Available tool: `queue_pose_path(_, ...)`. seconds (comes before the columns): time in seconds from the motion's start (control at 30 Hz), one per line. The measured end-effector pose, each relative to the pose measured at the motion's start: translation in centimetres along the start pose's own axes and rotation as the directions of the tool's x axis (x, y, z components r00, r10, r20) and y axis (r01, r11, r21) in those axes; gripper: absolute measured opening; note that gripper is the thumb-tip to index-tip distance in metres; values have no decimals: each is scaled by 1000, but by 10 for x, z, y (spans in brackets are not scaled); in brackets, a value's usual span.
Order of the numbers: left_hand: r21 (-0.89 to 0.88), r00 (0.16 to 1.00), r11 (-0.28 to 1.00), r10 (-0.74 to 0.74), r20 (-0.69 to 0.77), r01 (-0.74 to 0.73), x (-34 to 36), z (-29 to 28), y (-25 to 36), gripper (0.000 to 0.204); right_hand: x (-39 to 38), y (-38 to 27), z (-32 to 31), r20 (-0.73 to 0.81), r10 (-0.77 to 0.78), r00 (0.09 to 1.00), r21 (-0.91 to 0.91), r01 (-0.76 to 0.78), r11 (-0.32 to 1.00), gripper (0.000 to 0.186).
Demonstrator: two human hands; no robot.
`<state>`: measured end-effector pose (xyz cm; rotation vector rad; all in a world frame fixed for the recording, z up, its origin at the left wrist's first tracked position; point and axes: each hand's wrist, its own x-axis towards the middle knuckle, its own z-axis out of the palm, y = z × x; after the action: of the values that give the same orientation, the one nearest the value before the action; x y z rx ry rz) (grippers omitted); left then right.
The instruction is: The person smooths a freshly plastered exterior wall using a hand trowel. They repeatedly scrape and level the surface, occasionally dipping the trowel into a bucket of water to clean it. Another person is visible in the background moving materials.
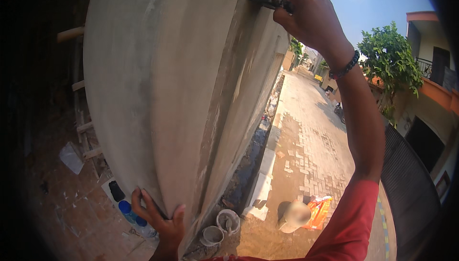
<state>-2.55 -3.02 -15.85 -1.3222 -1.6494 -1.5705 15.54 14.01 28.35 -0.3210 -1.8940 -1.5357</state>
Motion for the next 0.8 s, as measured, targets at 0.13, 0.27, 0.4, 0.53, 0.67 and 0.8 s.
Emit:
queue_pose_path(0.13, 1, 1000, 1000, 6, -7, -6, 0, -2, 0, 92, -33, -41, 11, -81, -20, 997, 62, 25, 998, 48)
queue_pose_path(0.27, -12, 1000, 1000, 12, -17, -12, 2, -3, -2, 90, -60, -92, 5, -34, 32, 999, 118, -27, 993, 52)
queue_pose_path(0.4, -33, 1000, 999, -7, -10, 7, 3, 0, 3, 88, -97, -130, 2, 47, -10, 999, 236, -2, 972, 50)
queue_pose_path(0.53, -16, 1000, 1000, -18, -25, 18, 3, 2, -1, 87, -104, -127, -15, 134, 25, 991, 307, -65, 949, 55)
queue_pose_path(0.67, -4, 1000, 1000, -11, -26, 11, 3, 2, 0, 88, -55, -39, -13, -47, 165, 985, 252, -148, 956, 55)
queue_pose_path(0.8, -21, 1000, 1000, -13, -23, 13, 2, 2, 1, 89, -6, 6, -16, -104, 133, 986, 225, -107, 968, 46)
